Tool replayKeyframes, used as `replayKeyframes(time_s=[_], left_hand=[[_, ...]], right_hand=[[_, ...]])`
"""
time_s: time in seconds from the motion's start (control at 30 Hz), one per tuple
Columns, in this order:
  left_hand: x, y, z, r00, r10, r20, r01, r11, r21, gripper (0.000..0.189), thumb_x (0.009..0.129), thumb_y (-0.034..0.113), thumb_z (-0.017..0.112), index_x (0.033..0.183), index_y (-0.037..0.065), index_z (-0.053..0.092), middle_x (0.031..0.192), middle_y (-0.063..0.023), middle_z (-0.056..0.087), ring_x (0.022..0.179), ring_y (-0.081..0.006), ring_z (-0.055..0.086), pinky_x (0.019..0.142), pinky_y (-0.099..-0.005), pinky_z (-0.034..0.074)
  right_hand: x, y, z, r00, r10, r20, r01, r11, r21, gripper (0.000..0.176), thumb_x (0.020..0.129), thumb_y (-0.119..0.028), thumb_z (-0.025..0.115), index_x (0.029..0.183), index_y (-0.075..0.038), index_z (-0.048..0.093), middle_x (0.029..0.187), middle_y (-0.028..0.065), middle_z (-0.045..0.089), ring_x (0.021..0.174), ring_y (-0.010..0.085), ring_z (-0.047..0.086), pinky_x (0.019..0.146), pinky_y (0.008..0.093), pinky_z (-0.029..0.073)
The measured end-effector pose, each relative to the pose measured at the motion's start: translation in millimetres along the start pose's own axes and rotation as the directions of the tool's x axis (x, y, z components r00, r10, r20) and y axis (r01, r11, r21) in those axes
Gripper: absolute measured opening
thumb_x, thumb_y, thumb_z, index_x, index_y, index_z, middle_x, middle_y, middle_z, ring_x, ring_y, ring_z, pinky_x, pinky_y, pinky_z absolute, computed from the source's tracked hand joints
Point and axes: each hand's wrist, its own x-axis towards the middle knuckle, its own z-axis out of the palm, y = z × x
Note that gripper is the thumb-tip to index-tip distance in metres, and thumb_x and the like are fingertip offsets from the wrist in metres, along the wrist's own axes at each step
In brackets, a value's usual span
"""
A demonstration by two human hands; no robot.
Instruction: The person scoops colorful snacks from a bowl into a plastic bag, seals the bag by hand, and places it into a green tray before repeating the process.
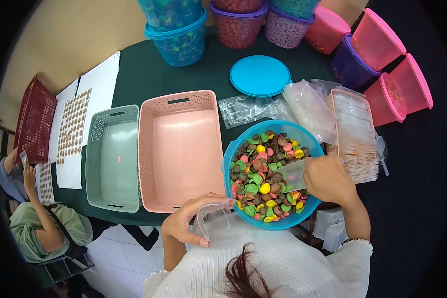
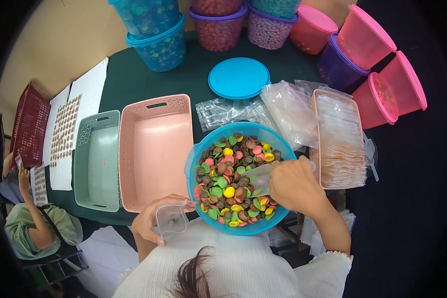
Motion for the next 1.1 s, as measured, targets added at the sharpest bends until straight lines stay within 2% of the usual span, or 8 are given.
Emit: replayKeyframes(time_s=[0.07, 0.2, 0.27, 0.47, 0.5, 0.57, 0.8, 1.1], left_hand=[[0, -1, 0, 1.0, -0.002, -0.003, 0.002, 1.0, -0.004, 0.082, 0.058, 0.033, 0.073, 0.123, -0.005, 0.039, 0.122, -0.0189, 0.046, 0.112, -0.0299, 0.045, 0.096, -0.0402, 0.033], [1, 0, -1, 1.0, -0.029, 0.006, 0.029, 1.0, -0.003, 0.082, 0.058, 0.032, 0.073, 0.123, -0.004, 0.039, 0.122, -0.019, 0.046, 0.113, -0.0296, 0.045, 0.096, -0.0398, 0.033], [1, 2, 0, 1.0, -0.023, 0.009, 0.023, 1.0, 0.007, 0.083, 0.058, 0.032, 0.073, 0.124, -0.004, 0.038, 0.122, -0.0188, 0.046, 0.113, -0.0295, 0.044, 0.096, -0.0398, 0.032], [-1, 0, 3, 1.0, -0.001, 0.001, 0.001, 0.999, 0.041, 0.084, 0.058, 0.033, 0.073, 0.124, -0.004, 0.037, 0.123, -0.0182, 0.045, 0.114, -0.0293, 0.043, 0.097, -0.04, 0.031], [-2, 0, 4, 1.0, 0.005, -0.007, -0.005, 0.999, 0.054, 0.084, 0.058, 0.034, 0.072, 0.124, -0.004, 0.037, 0.123, -0.0181, 0.045, 0.115, -0.0293, 0.043, 0.098, -0.0399, 0.031], [-3, 3, 7, 1.0, -0.018, -0.021, 0.019, 0.998, 0.054, 0.085, 0.058, 0.034, 0.072, 0.124, -0.004, 0.037, 0.123, -0.0184, 0.044, 0.115, -0.0294, 0.042, 0.098, -0.04, 0.03], [-2, 9, 16, 0.998, -0.026, -0.061, 0.031, 0.996, 0.084, 0.086, 0.056, 0.034, 0.073, 0.125, -0.003, 0.037, 0.125, -0.0183, 0.042, 0.117, -0.0295, 0.04, 0.099, -0.0405, 0.028], [-10, 10, 25, 0.995, -0.066, -0.073, 0.072, 0.993, 0.092, 0.086, 0.058, 0.031, 0.073, 0.127, -0.003, 0.035, 0.126, -0.0185, 0.04, 0.118, -0.0284, 0.039, 0.1, -0.0402, 0.027]], right_hand=[[0, -5, 6, 0.999, 0.042, -0.001, -0.042, 0.998, 0.056, 0.016, 0.075, -0.013, 0.048, 0.068, 0.001, 0.052, 0.057, 0.0176, 0.053, 0.056, 0.0345, 0.052, 0.062, 0.043, 0.036], [12, -11, 30, 0.956, 0.075, -0.283, -0.08, 0.997, -0.005, 0.014, 0.08, -0.013, 0.046, 0.078, 0.0, 0.05, 0.068, 0.016, 0.054, 0.071, 0.0296, 0.053, 0.068, 0.0392, 0.035], [22, -7, 29, 0.898, -0.134, -0.418, 0.071, 0.984, -0.163, 0.013, 0.079, -0.015, 0.051, 0.079, -0.001, 0.052, 0.069, 0.0111, 0.056, 0.07, 0.0245, 0.053, 0.066, 0.037, 0.034], [25, 1, 24, 0.989, -0.109, -0.097, 0.109, 0.994, -0.003, 0.019, 0.077, -0.015, 0.055, 0.089, -0.001, 0.053, 0.081, 0.0105, 0.055, 0.081, 0.0243, 0.051, 0.071, 0.0366, 0.035], [25, -2, 22, 0.989, -0.111, -0.1, 0.111, 0.994, -0.005, 0.019, 0.077, -0.015, 0.055, 0.089, -0.001, 0.053, 0.081, 0.0105, 0.055, 0.081, 0.0243, 0.051, 0.071, 0.0366, 0.035], [23, -10, 16, 0.884, -0.133, -0.448, 0.169, 0.985, 0.041, 0.023, 0.075, -0.019, 0.058, 0.09, -0.002, 0.054, 0.091, 0.012, 0.052, 0.085, 0.0257, 0.049, 0.076, 0.0384, 0.036], [39, -48, 29, 0.612, -0.598, -0.517, 0.74, 0.664, 0.108, 0.026, 0.069, -0.022, 0.063, 0.089, -0.007, 0.054, 0.097, 0.0103, 0.049, 0.088, 0.0261, 0.048, 0.079, 0.039, 0.036], [38, -10, 20, 0.706, -0.566, -0.426, 0.63, 0.777, 0.011, 0.02, 0.064, -0.011, 0.06, 0.083, -0.009, 0.055, 0.087, 0.0064, 0.05, 0.086, 0.0225, 0.049, 0.077, 0.0361, 0.036]])
